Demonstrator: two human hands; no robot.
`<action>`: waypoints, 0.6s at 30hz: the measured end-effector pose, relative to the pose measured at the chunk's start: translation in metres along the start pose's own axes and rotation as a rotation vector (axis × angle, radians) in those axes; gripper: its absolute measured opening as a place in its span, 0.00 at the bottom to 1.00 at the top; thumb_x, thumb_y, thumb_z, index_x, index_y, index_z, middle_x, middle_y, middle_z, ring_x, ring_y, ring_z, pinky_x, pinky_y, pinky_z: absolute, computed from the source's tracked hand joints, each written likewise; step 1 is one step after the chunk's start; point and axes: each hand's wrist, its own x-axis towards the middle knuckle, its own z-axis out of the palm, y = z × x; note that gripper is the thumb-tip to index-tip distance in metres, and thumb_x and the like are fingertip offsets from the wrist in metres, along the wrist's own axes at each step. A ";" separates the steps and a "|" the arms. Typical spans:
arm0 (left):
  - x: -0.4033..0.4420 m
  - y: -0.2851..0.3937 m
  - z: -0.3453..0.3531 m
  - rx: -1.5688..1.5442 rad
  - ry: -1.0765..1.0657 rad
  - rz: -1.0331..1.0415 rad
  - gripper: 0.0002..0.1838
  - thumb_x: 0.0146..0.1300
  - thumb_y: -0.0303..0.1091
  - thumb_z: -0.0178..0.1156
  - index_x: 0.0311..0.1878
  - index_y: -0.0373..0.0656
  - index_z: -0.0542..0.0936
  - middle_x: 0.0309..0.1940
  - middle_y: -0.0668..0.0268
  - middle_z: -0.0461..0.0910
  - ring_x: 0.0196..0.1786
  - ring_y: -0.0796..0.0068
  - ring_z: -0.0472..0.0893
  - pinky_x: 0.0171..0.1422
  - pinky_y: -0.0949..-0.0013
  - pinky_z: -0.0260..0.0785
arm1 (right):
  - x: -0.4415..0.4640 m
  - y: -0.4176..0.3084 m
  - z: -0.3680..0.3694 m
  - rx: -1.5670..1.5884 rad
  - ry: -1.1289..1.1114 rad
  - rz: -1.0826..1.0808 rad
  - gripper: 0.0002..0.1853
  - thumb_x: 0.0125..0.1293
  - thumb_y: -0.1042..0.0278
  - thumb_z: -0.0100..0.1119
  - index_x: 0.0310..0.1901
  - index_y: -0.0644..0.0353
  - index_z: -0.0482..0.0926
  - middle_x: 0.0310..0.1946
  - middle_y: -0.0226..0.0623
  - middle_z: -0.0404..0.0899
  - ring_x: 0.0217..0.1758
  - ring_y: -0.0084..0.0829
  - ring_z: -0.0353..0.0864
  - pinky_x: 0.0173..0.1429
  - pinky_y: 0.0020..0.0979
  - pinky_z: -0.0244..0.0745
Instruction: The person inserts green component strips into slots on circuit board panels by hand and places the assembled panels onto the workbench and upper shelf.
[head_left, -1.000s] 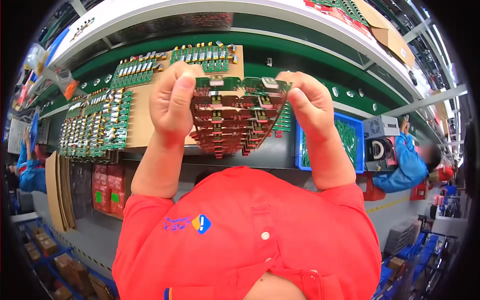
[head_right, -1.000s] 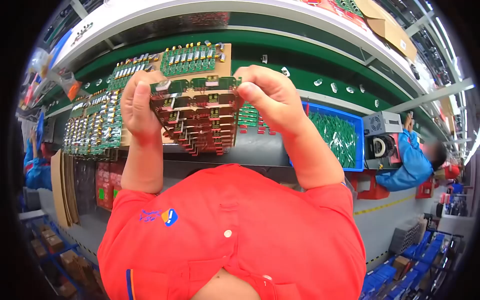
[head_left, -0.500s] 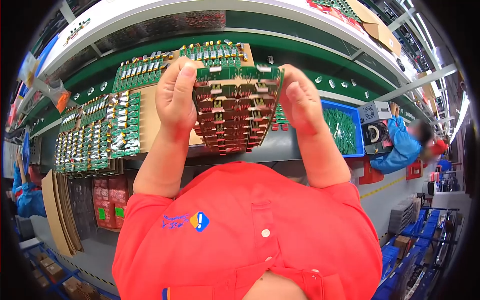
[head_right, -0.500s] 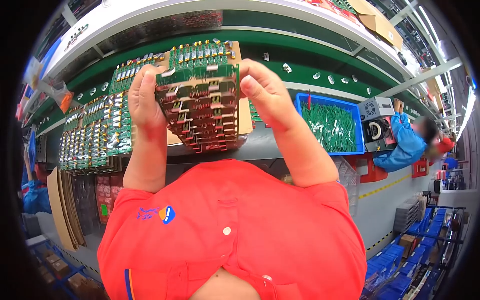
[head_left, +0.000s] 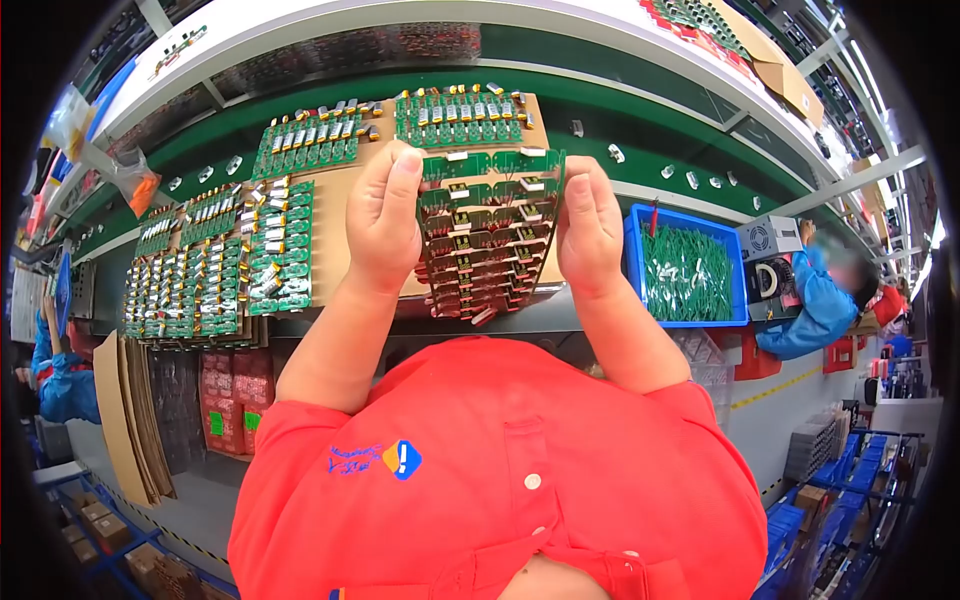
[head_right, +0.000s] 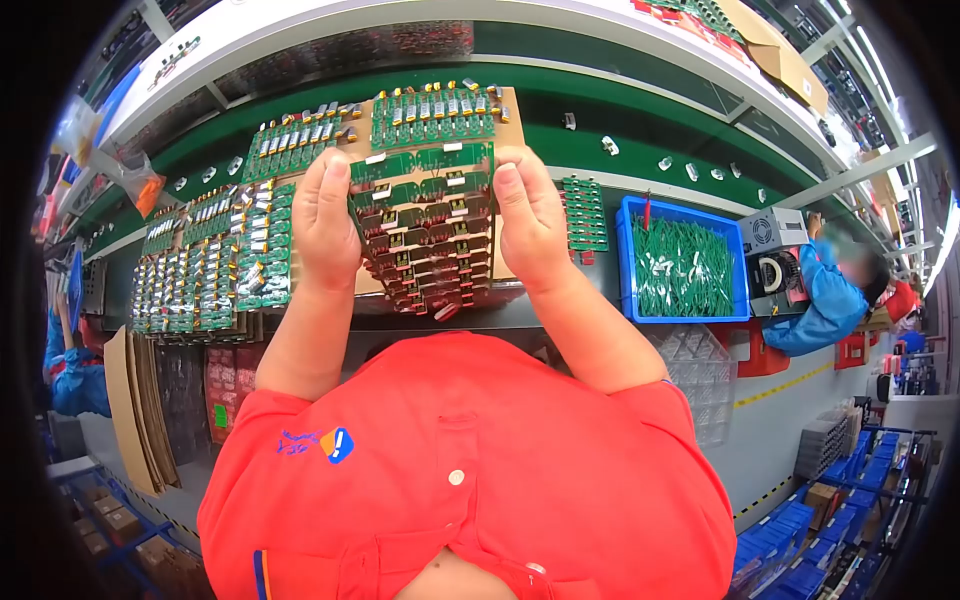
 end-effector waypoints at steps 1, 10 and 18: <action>-0.002 0.001 -0.005 0.004 0.004 0.003 0.12 0.72 0.33 0.46 0.31 0.42 0.71 0.27 0.77 0.66 0.31 0.88 0.61 0.38 0.80 0.56 | 0.000 -0.001 -0.004 -0.040 -0.036 0.015 0.14 0.76 0.61 0.41 0.43 0.63 0.72 0.38 0.33 0.77 0.40 0.21 0.75 0.48 0.25 0.70; -0.009 0.001 -0.023 -0.220 -0.033 -0.139 0.12 0.72 0.36 0.46 0.36 0.40 0.74 0.30 0.72 0.75 0.33 0.86 0.71 0.39 0.80 0.64 | 0.025 -0.038 -0.009 0.104 -0.454 0.273 0.12 0.69 0.62 0.53 0.31 0.61 0.72 0.31 0.30 0.73 0.36 0.20 0.70 0.42 0.24 0.67; -0.008 0.011 0.011 -0.474 -0.078 -0.195 0.11 0.73 0.36 0.45 0.36 0.44 0.73 0.31 0.74 0.74 0.34 0.88 0.71 0.40 0.80 0.66 | 0.030 -0.055 -0.010 0.312 -0.398 0.219 0.12 0.67 0.62 0.54 0.28 0.58 0.67 0.25 0.30 0.71 0.29 0.22 0.69 0.35 0.26 0.66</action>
